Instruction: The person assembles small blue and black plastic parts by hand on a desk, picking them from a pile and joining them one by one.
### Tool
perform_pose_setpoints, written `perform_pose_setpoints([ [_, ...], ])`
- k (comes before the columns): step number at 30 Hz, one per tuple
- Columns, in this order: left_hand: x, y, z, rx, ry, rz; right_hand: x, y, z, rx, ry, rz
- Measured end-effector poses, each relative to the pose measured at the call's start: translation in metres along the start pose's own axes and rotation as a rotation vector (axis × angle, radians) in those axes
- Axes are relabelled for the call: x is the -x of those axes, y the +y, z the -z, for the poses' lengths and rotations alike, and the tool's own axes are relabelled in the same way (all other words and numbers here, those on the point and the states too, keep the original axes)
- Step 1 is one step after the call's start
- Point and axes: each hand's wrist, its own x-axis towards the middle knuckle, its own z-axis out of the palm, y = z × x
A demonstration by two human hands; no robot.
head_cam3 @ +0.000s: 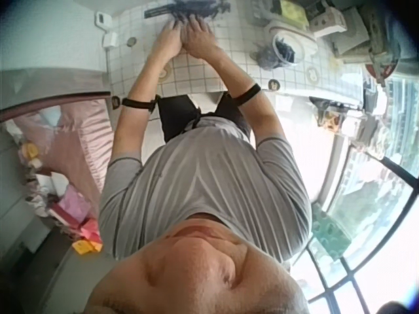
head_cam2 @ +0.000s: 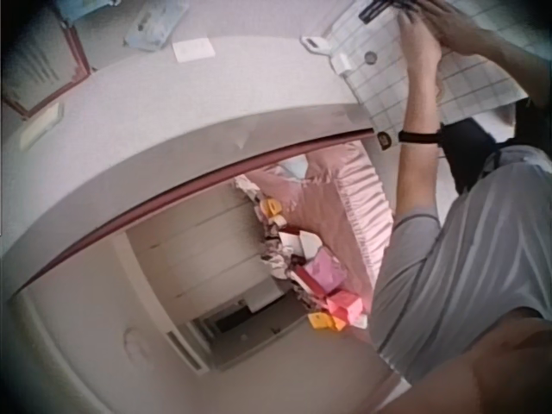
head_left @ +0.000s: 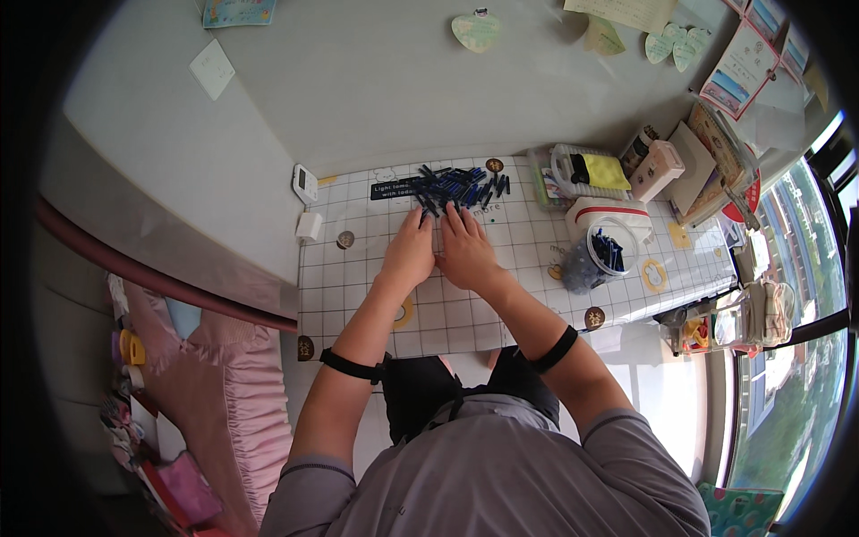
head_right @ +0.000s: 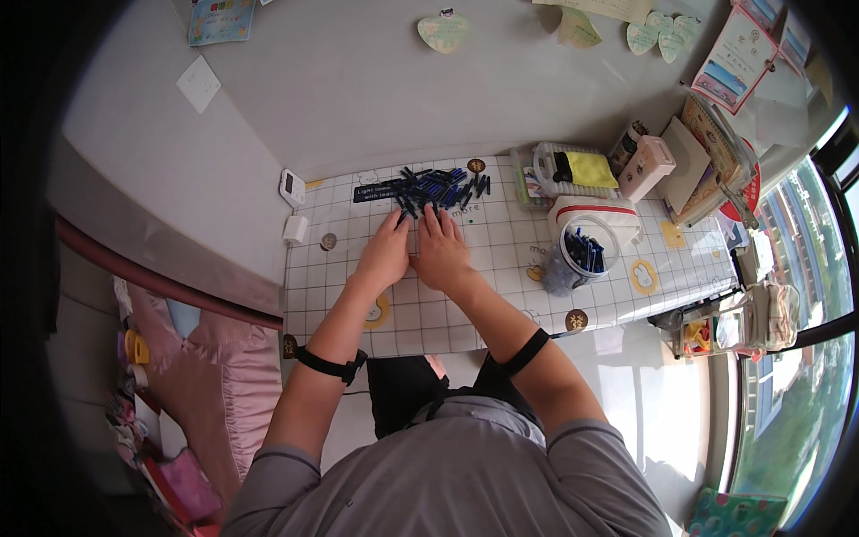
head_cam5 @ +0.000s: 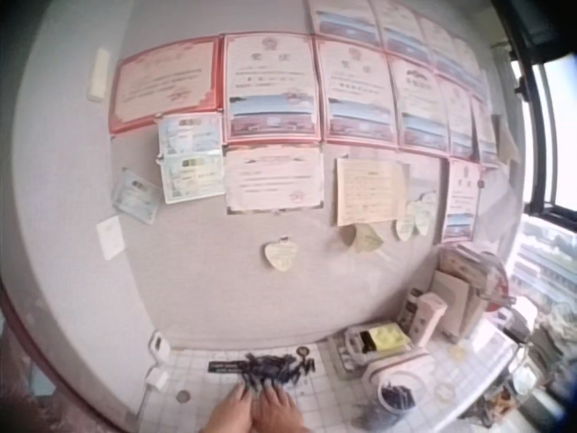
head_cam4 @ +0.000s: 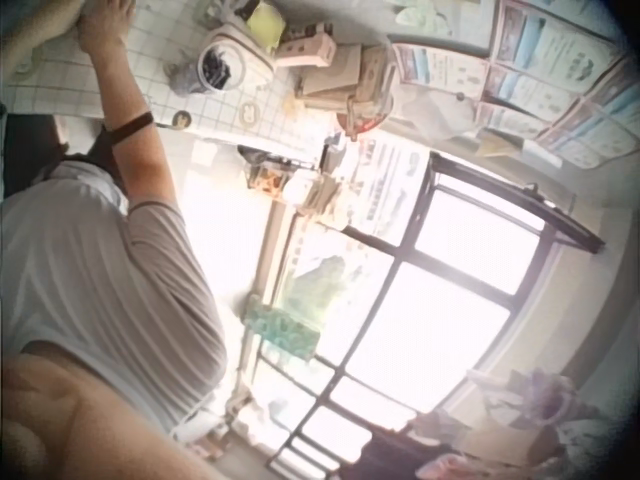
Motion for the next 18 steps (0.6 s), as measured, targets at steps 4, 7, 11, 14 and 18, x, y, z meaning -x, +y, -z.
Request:
perform_pose_setpoints([
  [4, 0.017, -0.003, -0.013, 0.086, 0.099, -0.122, 0.014, 0.002, -0.001, -0.053, 0.046, 0.058],
  [7, 0.026, -0.002, -0.013, 0.146, 0.118, -0.194, 0.025, 0.006, -0.005, -0.193, 0.153, 0.127],
  [11, 0.035, 0.002, -0.011, 0.264, 0.148, -0.205, 0.038, 0.013, -0.007, -0.377, 0.271, 0.196],
  [14, 0.038, 0.000, -0.011, 0.333, 0.186, -0.239, 0.048, 0.013, -0.004, -0.428, 0.322, 0.173],
  [18, 0.040, -0.005, -0.012, 0.398, 0.213, -0.333, 0.052, 0.015, -0.004, -0.421, 0.402, 0.133],
])
